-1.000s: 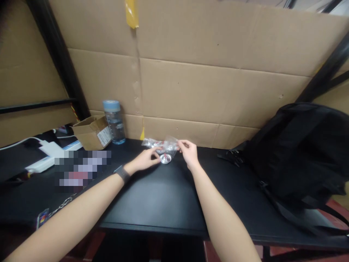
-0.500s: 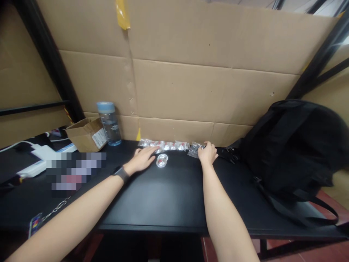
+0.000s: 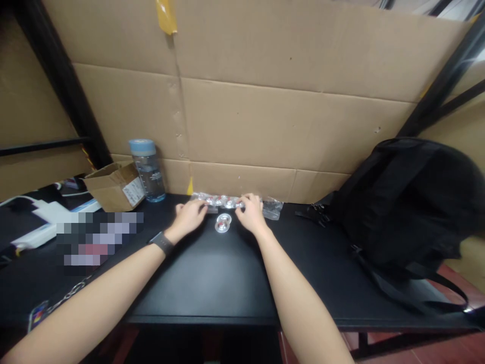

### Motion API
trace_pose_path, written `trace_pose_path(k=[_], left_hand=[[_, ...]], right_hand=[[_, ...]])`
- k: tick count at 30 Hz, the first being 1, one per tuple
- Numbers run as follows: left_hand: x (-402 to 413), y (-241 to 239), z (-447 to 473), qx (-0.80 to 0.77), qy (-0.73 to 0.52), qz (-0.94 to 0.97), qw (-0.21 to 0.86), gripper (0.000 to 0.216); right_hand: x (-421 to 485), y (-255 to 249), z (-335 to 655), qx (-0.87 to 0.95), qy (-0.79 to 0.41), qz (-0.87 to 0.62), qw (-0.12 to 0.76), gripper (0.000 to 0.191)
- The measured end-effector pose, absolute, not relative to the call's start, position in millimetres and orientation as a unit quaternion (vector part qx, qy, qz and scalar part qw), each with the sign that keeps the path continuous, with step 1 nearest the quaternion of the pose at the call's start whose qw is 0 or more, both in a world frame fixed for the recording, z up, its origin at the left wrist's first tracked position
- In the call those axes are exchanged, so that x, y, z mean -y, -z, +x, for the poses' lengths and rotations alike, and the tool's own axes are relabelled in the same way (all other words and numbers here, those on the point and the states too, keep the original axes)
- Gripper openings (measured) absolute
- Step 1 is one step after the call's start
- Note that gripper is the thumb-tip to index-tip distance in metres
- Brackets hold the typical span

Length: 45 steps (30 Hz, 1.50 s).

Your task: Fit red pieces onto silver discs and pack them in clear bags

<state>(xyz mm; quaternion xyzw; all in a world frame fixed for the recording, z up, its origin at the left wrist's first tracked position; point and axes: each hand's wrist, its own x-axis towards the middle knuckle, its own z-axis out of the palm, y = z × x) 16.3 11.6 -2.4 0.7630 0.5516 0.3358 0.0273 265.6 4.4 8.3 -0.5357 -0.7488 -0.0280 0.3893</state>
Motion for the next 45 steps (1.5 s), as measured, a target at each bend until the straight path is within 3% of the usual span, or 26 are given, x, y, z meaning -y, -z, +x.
trace_pose_path(k=[4,8,13,22,24,28,30,32,37,45], left_hand=[[-10.4,-9.2,11.6,-0.512,-0.447,0.721,0.135,0.024],[-3.1,-16.5,22.6,-0.401,-0.508,0.702,0.295,0.031],[9.6,-17.4,36.6,-0.399,-0.543,0.640,0.368,0.036],[9.7,-8.7,39.7,-0.336,-0.494,0.595,0.537,0.043],[8.5,-6.4,39.9,-0.323,-0.504,0.589,0.543,0.051],[6.4,-0.5,39.2,-0.307,-0.483,0.610,0.548,0.088],[6.4,1.7,39.2,-0.311,-0.476,0.631,0.528,0.093],[7.3,2.9,39.6,-0.322,-0.490,0.651,0.482,0.085],[8.4,5.0,40.3,-0.328,-0.455,0.739,0.373,0.031],[4.3,8.4,37.8,-0.360,-0.431,0.779,0.278,0.029]], right_hand=[[4.7,-14.2,245.8,0.778,-0.093,-0.436,0.444,0.018],[6.3,-15.6,235.5,0.690,-0.233,-0.445,0.521,0.030],[10.4,-14.5,237.8,0.672,-0.424,-0.404,0.454,0.033],[12.3,-19.5,241.2,0.656,-0.424,-0.388,0.488,0.030],[11.0,-19.5,241.8,0.626,-0.428,-0.396,0.518,0.031],[10.1,-21.9,243.3,0.527,-0.492,-0.398,0.567,0.037],[9.9,-23.8,244.8,0.498,-0.512,-0.403,0.572,0.040],[9.2,-25.0,247.3,0.497,-0.502,-0.414,0.574,0.040],[6.0,-23.1,254.6,0.531,-0.473,-0.429,0.557,0.037],[4.0,-18.0,254.7,0.590,-0.414,-0.438,0.538,0.032]])
